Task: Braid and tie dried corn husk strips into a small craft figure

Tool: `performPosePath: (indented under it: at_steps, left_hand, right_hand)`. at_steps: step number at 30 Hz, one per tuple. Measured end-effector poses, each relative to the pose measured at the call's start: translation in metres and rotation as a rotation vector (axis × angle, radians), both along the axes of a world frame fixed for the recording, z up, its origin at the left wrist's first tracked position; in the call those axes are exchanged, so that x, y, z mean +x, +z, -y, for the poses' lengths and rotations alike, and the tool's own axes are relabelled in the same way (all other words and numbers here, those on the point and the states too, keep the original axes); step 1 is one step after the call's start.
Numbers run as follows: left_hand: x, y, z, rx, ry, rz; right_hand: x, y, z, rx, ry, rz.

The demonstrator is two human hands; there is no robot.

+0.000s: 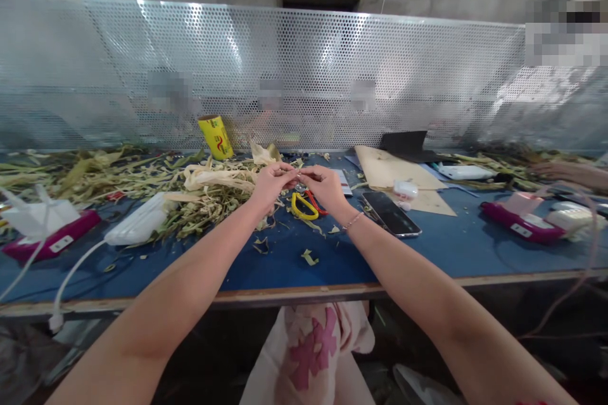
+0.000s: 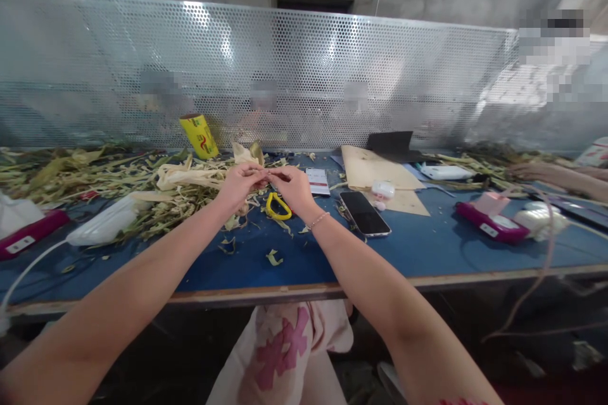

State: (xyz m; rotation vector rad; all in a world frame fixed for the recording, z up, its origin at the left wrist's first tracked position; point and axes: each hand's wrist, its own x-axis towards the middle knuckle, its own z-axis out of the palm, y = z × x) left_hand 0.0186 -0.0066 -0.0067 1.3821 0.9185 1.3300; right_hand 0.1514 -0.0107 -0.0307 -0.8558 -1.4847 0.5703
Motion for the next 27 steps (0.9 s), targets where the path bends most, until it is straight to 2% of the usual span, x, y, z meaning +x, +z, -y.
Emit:
performPosePath:
  at_steps: [9, 16, 20, 27]
  left_hand:
    - [-0.0026, -0.0036, 0.0007, 0.232, -0.007, -0.156]
    - [-0.0061, -0.0061, -0.0009, 0.409, 0.090, -0.355]
    - [-0.0071, -0.0028, 0.0026, 0.538, 0.130, -0.479]
    - [-0.0055, 0.0016, 0.0083, 0.580, 0.134, -0.575]
  right_hand:
    - [-0.0019, 0.0062, 0.0019, -0.381, 0.332, -0.426]
    - [-0.0028, 0.0054, 0.0037, -0.469, 0.429, -0.507]
    - [-0.0022, 0.0033, 0.0020, -0.547, 0.473, -0.540]
    - [-0.0026, 0.0072, 0.0042, -0.581, 0.460, -0.607]
